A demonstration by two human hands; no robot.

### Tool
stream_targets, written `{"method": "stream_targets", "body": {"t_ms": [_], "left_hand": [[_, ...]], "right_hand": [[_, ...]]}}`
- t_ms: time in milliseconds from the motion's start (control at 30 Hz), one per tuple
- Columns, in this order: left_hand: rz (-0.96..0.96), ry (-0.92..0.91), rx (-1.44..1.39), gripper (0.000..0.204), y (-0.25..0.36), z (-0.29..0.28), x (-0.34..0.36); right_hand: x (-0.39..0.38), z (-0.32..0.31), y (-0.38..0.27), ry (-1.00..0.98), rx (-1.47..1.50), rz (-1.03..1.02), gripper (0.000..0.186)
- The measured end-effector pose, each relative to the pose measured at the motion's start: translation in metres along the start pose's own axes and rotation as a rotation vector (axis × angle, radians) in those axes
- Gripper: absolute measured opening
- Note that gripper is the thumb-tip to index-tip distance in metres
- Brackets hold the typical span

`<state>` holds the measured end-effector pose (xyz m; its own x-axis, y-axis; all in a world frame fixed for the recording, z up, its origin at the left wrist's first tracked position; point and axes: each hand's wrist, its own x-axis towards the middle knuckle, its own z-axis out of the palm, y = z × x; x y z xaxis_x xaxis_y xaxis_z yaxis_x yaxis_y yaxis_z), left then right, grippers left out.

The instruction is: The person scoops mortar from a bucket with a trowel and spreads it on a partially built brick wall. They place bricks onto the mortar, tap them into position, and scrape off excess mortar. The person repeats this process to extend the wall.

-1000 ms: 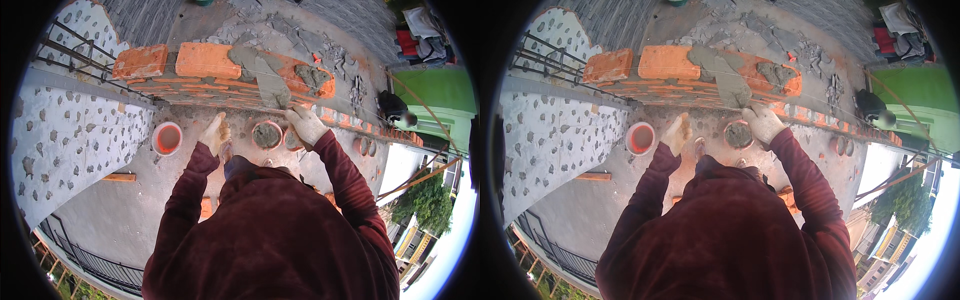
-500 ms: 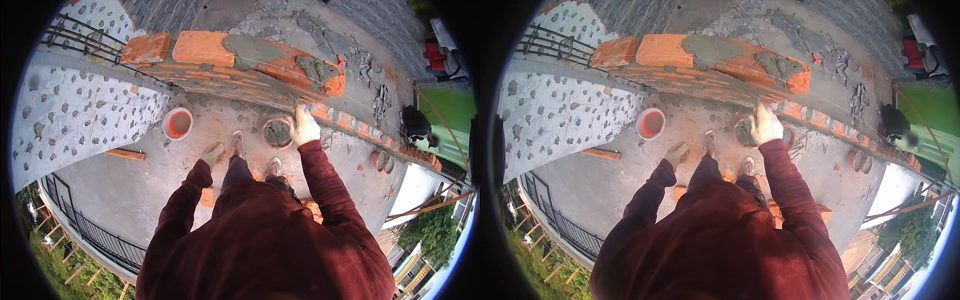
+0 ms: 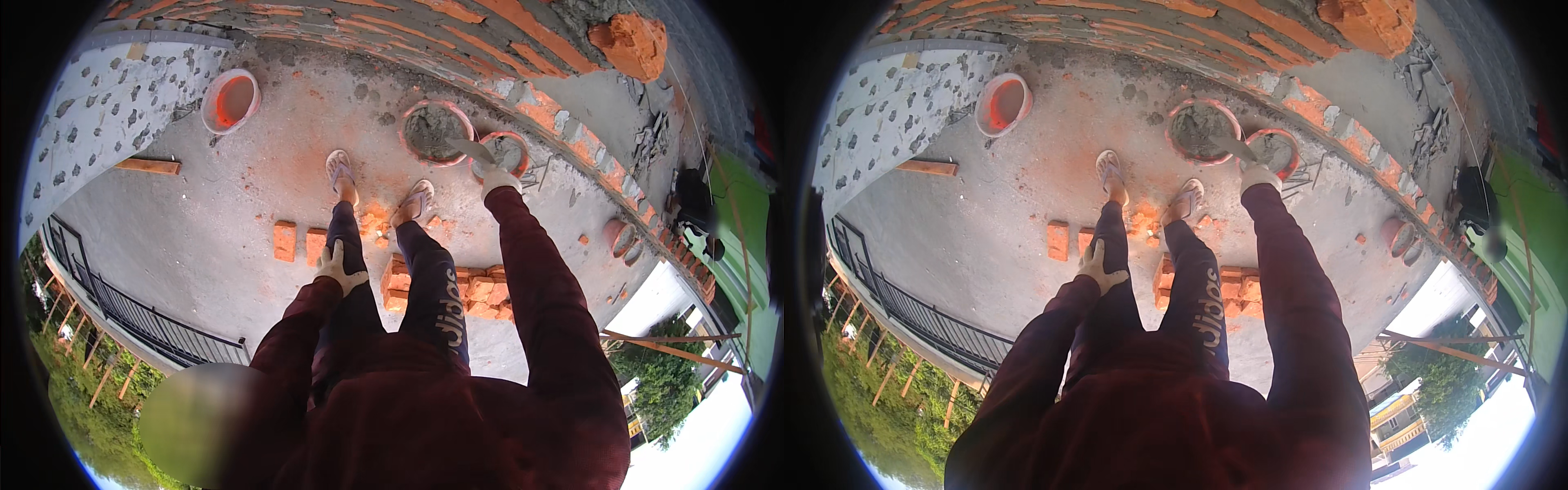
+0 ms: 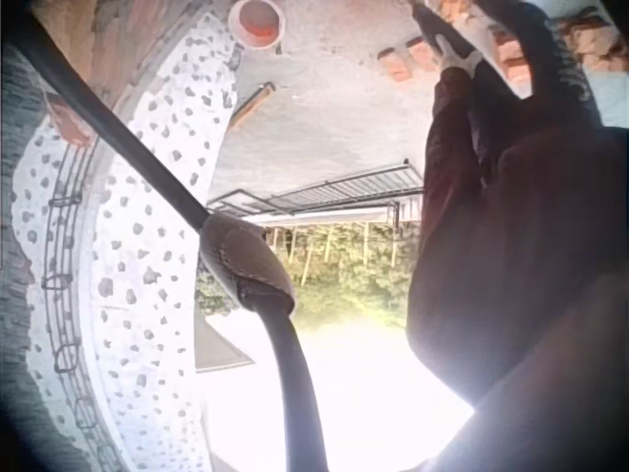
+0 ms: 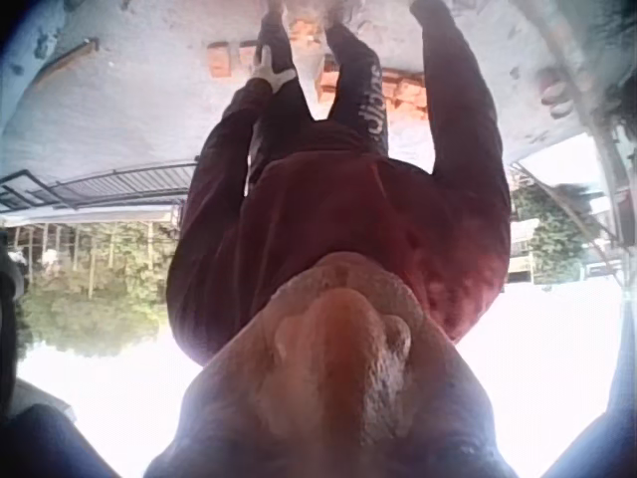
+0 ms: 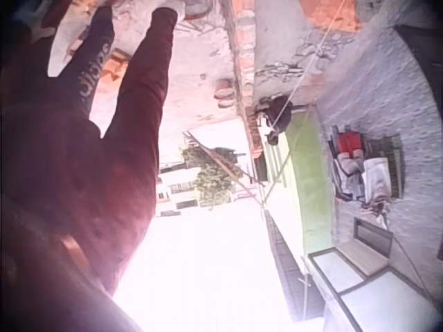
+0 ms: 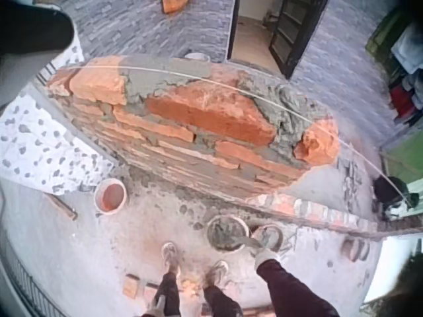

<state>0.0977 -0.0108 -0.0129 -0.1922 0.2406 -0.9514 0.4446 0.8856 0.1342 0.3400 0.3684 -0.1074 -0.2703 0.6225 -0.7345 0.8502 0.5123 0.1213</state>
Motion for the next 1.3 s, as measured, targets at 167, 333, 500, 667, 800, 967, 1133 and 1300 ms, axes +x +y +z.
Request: {"method": "stream_targets", "body": {"t_ms": [167, 333, 500, 667, 800, 967, 1133, 1300], "left_hand": [[0.073, 0.128, 0.089, 0.095, -0.011, 0.015, 0.027], [0.135, 0.132, 0.049, 0.075, -0.027, 0.02, 0.04], [0.192, 0.147, -0.006, 0.068, -0.039, 0.009, 0.053], [0.158, 0.12, -0.018, 0.067, -0.042, 0.008, 0.045], [0.207, 0.078, 0.032, 0.066, -0.04, 0.003, 0.056], [0.181, 0.069, 0.061, 0.066, -0.036, 0.005, 0.044], [0.192, 0.12, 0.042, 0.067, -0.029, 0.003, 0.047], [0.212, 0.181, 0.059, 0.067, -0.022, -0.003, 0.047]], "right_hand": [[0.143, 0.069, -0.017, -0.158, -0.125, 0.017, 0.034], [0.229, 0.118, -0.019, -0.507, -0.279, 0.154, 0.045], [0.225, 0.149, 0.004, -0.658, -0.156, -0.195, 0.035], [0.192, 0.155, -0.028, -0.457, 0.02, -0.174, 0.029], [0.205, 0.186, -0.04, -0.424, 0.482, -0.033, 0.023], [0.173, 0.153, -0.086, -0.468, 1.107, 0.122, 0.019], [0.147, 0.156, -0.07, -0.513, 1.326, 0.126, 0.021], [0.121, 0.153, -0.045, -0.378, 1.348, 0.094, 0.026]]}}
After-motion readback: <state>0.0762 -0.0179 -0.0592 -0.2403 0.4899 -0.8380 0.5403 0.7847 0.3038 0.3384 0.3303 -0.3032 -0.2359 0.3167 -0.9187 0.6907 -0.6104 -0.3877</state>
